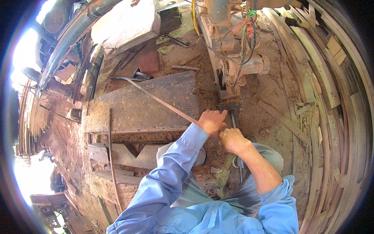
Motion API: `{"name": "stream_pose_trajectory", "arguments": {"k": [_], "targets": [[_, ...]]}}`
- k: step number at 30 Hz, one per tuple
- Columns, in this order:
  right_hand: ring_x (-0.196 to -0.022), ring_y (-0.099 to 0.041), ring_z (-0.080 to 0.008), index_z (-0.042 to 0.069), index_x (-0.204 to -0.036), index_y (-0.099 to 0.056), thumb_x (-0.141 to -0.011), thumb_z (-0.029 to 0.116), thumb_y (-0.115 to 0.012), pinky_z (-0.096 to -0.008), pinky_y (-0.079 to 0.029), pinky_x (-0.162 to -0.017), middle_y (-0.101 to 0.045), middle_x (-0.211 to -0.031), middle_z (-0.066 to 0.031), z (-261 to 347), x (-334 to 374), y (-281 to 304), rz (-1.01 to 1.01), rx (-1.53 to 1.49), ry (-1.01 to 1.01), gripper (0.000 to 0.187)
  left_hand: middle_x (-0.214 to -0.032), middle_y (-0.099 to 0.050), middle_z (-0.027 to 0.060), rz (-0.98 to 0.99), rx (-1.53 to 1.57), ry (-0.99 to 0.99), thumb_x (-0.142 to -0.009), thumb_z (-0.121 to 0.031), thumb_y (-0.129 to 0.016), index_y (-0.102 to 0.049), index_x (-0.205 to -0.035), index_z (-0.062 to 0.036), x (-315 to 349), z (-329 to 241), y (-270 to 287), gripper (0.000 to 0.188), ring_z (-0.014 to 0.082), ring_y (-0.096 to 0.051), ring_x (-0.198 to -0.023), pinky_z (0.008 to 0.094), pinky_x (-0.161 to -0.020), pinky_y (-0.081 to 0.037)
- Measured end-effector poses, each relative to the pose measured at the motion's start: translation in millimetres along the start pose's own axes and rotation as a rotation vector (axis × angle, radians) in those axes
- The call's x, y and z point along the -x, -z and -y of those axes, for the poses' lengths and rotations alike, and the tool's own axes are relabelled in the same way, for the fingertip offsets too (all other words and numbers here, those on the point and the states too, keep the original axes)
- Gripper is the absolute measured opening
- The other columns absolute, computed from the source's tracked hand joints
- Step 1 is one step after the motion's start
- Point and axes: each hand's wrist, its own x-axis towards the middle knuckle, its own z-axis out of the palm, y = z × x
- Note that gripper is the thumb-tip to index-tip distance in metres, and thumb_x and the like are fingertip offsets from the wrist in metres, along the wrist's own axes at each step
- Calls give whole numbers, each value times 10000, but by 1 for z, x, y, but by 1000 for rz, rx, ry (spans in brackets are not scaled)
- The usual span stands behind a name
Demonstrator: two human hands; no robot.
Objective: The person sits on the ground and uses a metal rod to adjust a component of a large machine, likely a saw. The person manipulates the rod with both hands to make precise adjustments to the machinery.
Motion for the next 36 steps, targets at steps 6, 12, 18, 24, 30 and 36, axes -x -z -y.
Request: {"name": "stream_pose_trajectory", "arguments": {"k": [6, 12, 18, 24, 30, 36], "targets": [[-808, -654, -356, -22, -854, -654, -824, 252, -646, -449, -520, -722, -661, -795, -202, 0, 1, -1, -19, 1, 14, 276, -928, -657, 158, -28, -5, -5, -833, -350, -644, -477, -1264, -55, 1, 1, -3, 548, 338, -655, -891, 448, -814, -491], [-806, -652, -359, -22, -841, -654, -824, 255, -646, -449, -517, -726, -660, -792, -203, -1, 0, -4, -33, -20, 28, 277, -948, -659, 156, -19, -7, -8, -841, -350, -636, -475, -1266, -57, 1, 1, -3, 541, 336, -653, -913, 448, -816, -490], [-797, -649, -360, -16, -847, -654, -823, 256, -645, -450, -514, -723, -658, -781, -197, -4, 0, -6, -42, -12, 37, 273, -971, -656, 158, 19, -8, 6, -844, -358, -632, -467, -1279, -63, 2, -2, 2, 550, 331, -647, -939, 446, -825, -488], [-772, -649, -360, -3, -844, -651, -823, 241, -630, -454, -517, -697, -653, -755, -193, -3, -1, -8, -44, -9, 41, 246, -962, -656, 158, 6, -3, -9, -844, -356, -630, -469, -1269, -58, 2, 0, 0, 544, 335, -649, -927, 448, -819, -490], [-771, -652, -362, -17, -836, -648, -822, 237, -628, -454, -520, -693, -655, -759, -196, -4, -1, -11, -67, -20, 54, 255, -944, -657, 159, -1, -2, -7, -837, -352, -640, -477, -1259, -57, 4, -1, 1, 540, 339, -651, -909, 453, -807, -492], [-771, -657, -360, -25, -811, -645, -820, 233, -636, -451, -522, -693, -657, -757, -198, -4, 0, -10, -87, -15, 66, 259, -945, -654, 161, -23, 6, -6, -832, -364, -646, -485, -1256, -59, 4, 0, -1, 547, 344, -646, -914, 458, -802, -489]]}}
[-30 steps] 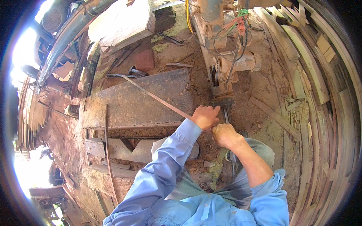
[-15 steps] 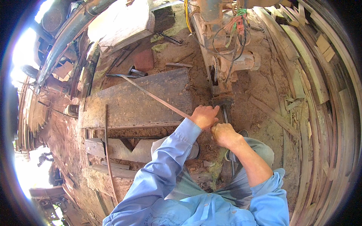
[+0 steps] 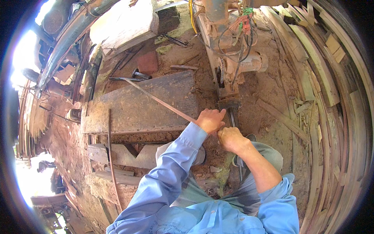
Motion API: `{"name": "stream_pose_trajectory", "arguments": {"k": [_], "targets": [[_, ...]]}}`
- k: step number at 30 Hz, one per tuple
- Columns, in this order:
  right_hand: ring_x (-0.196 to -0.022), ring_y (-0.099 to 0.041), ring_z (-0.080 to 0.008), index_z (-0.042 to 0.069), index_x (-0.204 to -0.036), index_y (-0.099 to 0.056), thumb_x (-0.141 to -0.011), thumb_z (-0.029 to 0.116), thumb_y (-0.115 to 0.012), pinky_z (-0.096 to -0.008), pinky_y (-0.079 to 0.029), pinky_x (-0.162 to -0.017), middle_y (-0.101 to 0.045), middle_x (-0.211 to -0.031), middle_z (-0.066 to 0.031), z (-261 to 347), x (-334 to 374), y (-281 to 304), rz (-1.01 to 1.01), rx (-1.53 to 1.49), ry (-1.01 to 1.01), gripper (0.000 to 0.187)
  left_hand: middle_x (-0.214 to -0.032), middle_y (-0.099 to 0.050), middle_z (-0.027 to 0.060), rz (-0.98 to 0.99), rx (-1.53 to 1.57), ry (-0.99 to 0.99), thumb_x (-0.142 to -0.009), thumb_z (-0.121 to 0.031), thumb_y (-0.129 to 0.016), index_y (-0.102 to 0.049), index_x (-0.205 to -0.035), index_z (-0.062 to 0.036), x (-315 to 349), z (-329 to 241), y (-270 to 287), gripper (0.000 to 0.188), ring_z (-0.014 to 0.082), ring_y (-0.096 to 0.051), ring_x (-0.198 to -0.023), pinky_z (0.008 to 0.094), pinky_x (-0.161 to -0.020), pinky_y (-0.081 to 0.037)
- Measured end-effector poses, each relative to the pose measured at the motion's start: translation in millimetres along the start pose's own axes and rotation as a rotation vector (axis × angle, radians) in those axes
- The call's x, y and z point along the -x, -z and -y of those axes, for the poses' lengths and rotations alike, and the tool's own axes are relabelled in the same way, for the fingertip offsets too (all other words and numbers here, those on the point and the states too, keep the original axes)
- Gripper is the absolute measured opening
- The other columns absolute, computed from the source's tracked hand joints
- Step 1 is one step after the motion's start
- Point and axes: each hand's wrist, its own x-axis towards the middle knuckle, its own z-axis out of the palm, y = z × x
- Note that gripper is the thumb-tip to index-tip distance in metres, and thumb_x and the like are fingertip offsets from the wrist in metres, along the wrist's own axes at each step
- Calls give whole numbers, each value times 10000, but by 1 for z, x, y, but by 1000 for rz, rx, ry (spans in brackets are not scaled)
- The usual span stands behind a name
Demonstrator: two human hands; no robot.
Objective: The person sits on the ground and uses a metal rod to adjust a component of a large machine, likely a saw. The person manipulates the rod with both hands to make precise adjustments to the machinery.
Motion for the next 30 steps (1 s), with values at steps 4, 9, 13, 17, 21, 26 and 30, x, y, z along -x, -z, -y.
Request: {"name": "stream_pose_trajectory", "arguments": {"k": [4, 9, 13, 17, 21, 26, 30], "targets": [[-765, -657, -357, -25, -812, -645, -822, 234, -638, -447, -522, -689, -656, -748, -196, 2, -1, 3, 54, 9, -30, 259, -939, -652, 152, -12, -19, -6, -834, -361, -646, -483, -1264, -64, 1, -1, 0, 548, 337, -648, -903, 451, -794, -491], [-756, -655, -351, -20, -801, -645, -823, 230, -636, -446, -520, -681, -652, -738, -192, 1, 0, 3, 17, 11, -10, 252, -938, -654, 146, -17, -29, -8, -836, -358, -644, -484, -1263, -69, 2, -1, 0, 541, 329, -651, -900, 444, -790, -493], [-745, -653, -349, -16, -791, -643, -823, 230, -635, -448, -518, -675, -646, -725, -189, 0, -1, 0, 28, 5, -12, 248, -935, -656, 145, -14, -39, -3, -836, -357, -643, -488, -1252, -67, 1, -1, 0, 530, 324, -655, -891, 438, -785, -495], [-745, -650, -351, -19, -794, -638, -825, 234, -632, -449, -516, -675, -642, -721, -190, 1, 0, 1, 25, 1, -20, 255, -936, -657, 146, -18, -44, -7, -836, -351, -644, -493, -1240, -64, 1, 0, -2, 518, 322, -657, -883, 439, -784, -495], [-748, -650, -354, -23, -797, -636, -824, 237, -629, -449, -517, -681, -642, -723, -195, -1, 0, 0, 23, -7, -19, 262, -937, -658, 148, -21, -34, -17, -837, -343, -644, -491, -1243, -64, 1, 0, -2, 516, 328, -656, -882, 445, -784, -495], [-755, -651, -358, -29, -825, -637, -819, 241, -635, -452, -517, -688, -649, -742, -200, 3, 1, 4, 25, 6, -26, 270, -946, -657, 152, -11, -31, -6, -838, -338, -644, -488, -1253, -66, 2, 0, -1, 520, 336, -652, -897, 447, -781, -494], [-763, -655, -357, -32, -831, -637, -816, 242, -638, -453, -518, -692, -654, -754, -200, 3, 1, 3, 23, 4, -21, 275, -949, -657, 155, -5, -34, -1, -836, -336, -646, -488, -1255, -69, 2, -1, 0, 522, 336, -651, -902, 447, -780, -495]]}}
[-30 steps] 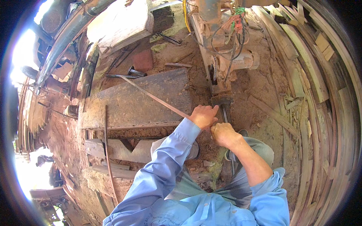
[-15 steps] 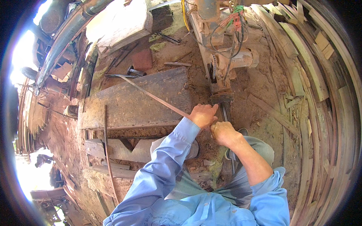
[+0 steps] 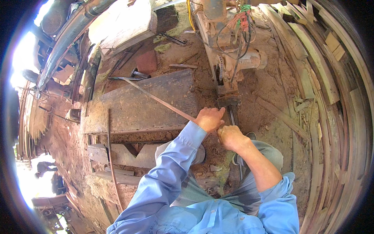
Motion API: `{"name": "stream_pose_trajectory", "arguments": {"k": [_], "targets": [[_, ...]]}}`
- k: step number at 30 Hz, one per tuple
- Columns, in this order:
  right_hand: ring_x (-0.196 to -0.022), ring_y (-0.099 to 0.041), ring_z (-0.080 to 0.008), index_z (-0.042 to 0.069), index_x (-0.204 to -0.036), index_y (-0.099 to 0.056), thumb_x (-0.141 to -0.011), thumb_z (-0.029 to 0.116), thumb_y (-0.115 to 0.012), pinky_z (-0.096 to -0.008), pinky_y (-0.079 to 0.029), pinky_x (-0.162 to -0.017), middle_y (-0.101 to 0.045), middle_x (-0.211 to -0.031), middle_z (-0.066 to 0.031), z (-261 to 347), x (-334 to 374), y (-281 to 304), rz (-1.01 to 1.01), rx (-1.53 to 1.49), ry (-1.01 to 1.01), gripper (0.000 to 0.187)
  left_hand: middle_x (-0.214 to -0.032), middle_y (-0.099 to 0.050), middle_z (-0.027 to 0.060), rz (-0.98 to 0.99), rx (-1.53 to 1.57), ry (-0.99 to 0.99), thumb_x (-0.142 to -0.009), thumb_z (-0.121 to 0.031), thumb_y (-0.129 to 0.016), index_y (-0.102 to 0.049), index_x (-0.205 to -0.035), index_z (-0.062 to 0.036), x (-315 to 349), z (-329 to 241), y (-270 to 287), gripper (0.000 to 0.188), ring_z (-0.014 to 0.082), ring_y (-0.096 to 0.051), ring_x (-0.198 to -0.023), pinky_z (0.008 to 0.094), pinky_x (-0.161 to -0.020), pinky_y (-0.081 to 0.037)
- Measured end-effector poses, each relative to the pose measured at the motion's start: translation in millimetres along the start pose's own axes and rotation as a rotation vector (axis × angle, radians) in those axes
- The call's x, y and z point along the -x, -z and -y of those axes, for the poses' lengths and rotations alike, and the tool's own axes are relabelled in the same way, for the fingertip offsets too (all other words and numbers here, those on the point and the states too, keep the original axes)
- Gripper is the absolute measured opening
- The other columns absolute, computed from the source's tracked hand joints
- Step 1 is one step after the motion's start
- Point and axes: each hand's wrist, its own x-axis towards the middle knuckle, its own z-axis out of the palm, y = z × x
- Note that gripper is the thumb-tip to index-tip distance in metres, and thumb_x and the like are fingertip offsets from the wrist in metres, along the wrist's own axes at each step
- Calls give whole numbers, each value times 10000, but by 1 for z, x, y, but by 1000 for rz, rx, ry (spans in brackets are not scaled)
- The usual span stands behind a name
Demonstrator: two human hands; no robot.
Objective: The person sits on the ground and uses a metal rod to adjust a component of a large machine, likely a saw. The person manipulates the rod with both hands to make precise adjustments to the machinery.
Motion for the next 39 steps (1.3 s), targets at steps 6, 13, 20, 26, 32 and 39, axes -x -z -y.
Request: {"name": "stream_pose_trajectory", "arguments": {"k": [6, 13, 20, 26, 32, 39], "targets": [[-764, -659, -350, -37, -822, -636, -818, 236, -636, -450, -525, -691, -656, -747, -194, 0, 0, -1, 0, 5, 5, 273, -937, -658, 155, 12, 1, 9, -835, -339, -648, -481, -1269, -69, 0, -1, 1, 538, 335, -651, -896, 448, -786, -492], [-763, -658, -352, -34, -817, -638, -814, 234, -638, -451, -523, -681, -655, -742, -190, -3, -1, -6, -23, -1, 18, 268, -943, -658, 156, -6, 4, -4, -833, -340, -648, -484, -1277, -65, 0, 1, -2, 547, 338, -651, -892, 449, -784, -493], [-770, -656, -350, -28, -819, -641, -815, 235, -639, -454, -517, -680, -654, -744, -189, -2, 0, -3, -11, -7, 14, 263, -946, -658, 149, 1, 3, -3, -831, -339, -649, -488, -1282, -65, 0, 1, -2, 551, 333, -652, -889, 448, -786, -492], [-778, -660, -346, -26, -834, -646, -819, 237, -655, -446, -520, -684, -658, -754, -190, 0, 0, -2, 12, 7, 4, 263, -955, -658, 149, -8, -3, -1, -832, -342, -645, -488, -1291, -70, 1, -1, -2, 556, 330, -650, -893, 445, -788, -491], [-779, -660, -340, -25, -839, -644, -829, 242, -650, -438, -520, -690, -658, -758, -187, 2, -1, 0, 53, 20, -33, 268, -999, -651, 156, 35, 11, 17, -837, -345, -637, -469, -1327, -69, -1, -1, -1, 587, 326, -640, -939, 446, -804, -486], [-772, -655, -343, -15, -858, -640, -839, 244, -632, -441, -515, -697, -651, -745, -184, -1, -1, -6, 15, 20, -18, 260, -971, -658, 152, 16, -10, -6, -835, -346, -641, -471, -1318, -65, -2, 1, -4, 584, 330, -649, -906, 448, -785, -493]]}}
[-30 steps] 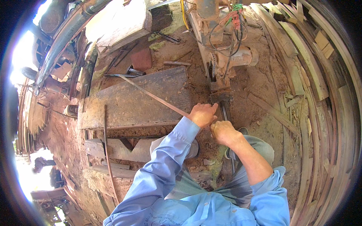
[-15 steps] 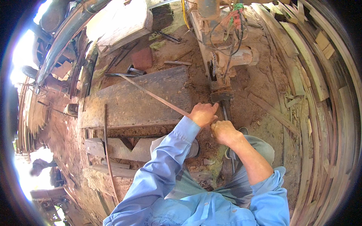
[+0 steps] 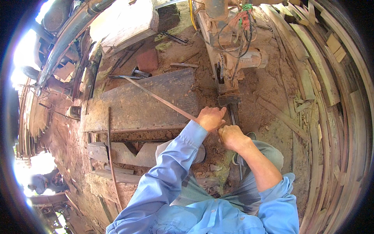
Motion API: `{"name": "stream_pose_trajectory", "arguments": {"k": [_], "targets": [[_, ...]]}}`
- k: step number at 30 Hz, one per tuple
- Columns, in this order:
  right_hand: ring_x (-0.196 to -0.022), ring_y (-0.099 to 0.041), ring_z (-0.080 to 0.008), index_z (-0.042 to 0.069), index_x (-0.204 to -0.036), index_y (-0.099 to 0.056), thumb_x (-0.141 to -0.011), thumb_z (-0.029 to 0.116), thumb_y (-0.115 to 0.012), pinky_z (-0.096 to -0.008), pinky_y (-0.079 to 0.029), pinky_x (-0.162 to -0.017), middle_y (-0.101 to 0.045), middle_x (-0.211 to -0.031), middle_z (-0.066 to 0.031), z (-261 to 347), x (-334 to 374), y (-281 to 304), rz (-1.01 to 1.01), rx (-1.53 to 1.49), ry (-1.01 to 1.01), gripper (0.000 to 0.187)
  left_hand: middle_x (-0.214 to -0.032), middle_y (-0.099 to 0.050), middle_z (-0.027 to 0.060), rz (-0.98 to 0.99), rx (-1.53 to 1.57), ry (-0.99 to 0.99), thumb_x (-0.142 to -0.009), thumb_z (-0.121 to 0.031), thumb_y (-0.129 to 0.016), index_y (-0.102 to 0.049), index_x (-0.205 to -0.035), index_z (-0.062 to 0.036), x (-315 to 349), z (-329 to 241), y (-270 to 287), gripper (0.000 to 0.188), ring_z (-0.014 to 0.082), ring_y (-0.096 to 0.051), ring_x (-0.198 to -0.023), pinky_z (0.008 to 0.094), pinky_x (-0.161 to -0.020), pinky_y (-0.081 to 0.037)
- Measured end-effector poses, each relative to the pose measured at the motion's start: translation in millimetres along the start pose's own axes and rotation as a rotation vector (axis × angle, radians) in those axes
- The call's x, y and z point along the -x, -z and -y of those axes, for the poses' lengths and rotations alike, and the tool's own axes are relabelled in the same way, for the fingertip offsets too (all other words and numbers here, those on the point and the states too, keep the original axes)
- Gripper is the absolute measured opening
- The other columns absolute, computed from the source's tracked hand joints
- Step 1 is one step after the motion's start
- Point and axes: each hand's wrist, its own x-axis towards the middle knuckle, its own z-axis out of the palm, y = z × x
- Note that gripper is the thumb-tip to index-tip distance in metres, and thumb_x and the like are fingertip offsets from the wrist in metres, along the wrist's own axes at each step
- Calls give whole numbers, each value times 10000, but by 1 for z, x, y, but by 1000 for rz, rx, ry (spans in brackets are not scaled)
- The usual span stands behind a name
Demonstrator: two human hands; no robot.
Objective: The person sits on the ground and uses a metal rod to adjust a component of a large machine, likely a saw. The person manipulates the rod with both hands to make precise adjustments to the machinery.
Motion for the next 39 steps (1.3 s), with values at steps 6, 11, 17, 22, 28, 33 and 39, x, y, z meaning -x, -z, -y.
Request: {"name": "stream_pose_trajectory", "arguments": {"k": [6, 11, 17, 22, 28, 33, 39], "targets": [[-756, -651, -350, -14, -857, -636, -841, 234, -614, -447, -515, -683, -647, -736, -185, 0, -1, 0, 20, 4, 12, 250, -954, -659, 155, 3, -17, 13, -828, -344, -653, -486, -1290, -65, -1, 0, -2, 564, 327, -652, -897, 448, -778, -496], [-746, -653, -349, -15, -848, -637, -839, 235, -609, -453, -518, -673, -650, -738, -185, 0, -1, 0, 13, 6, 18, 252, -942, -660, 153, -27, 2, 6, -824, -340, -658, -500, -1265, -61, 0, 0, -3, 545, 327, -653, -892, 446, -785, -494], [-767, -662, -338, -16, -849, -642, -837, 238, -633, -440, -526, -687, -660, -755, -182, 3, -1, 3, 37, 8, -2, 255, -938, -659, 153, -26, 13, 11, -819, -337, -660, -500, -1266, -60, 2, -2, 1, 549, 328, -652, -895, 449, -787, -490], [-786, -663, -337, -18, -856, -641, -843, 246, -638, -438, -526, -696, -663, -767, -181, 4, -2, 4, 68, 7, -29, 265, -931, -659, 149, -39, 12, 8, -819, -339, -659, -503, -1259, -65, 3, -1, -1, 541, 331, -654, -879, 450, -780, -490], [-783, -661, -339, -25, -857, -626, -848, 244, -634, -442, -523, -693, -655, -760, -182, 4, 0, 2, 36, 11, -6, 269, -920, -657, 145, -61, -15, 2, -822, -343, -655, -498, -1277, -70, 2, 0, -6, 554, 329, -656, -863, 448, -771, -492], [-764, -659, -343, -23, -838, -625, -848, 242, -634, -445, -520, -683, -652, -751, -184, 5, 1, 5, 46, 3, -12, 266, -918, -657, 144, -72, -12, -9, -824, -335, -649, -497, -1287, -68, 2, 1, -8, 555, 328, -656, -866, 448, -775, -491], [-757, -658, -348, -20, -825, -631, -843, 249, -641, -444, -519, -678, -650, -737, -184, 5, 1, 4, 43, 8, -9, 270, -921, -658, 150, -62, 19, 5, -823, -332, -651, -507, -1259, -63, 2, 0, -5, 532, 332, -657, -864, 448, -777, -490]]}}
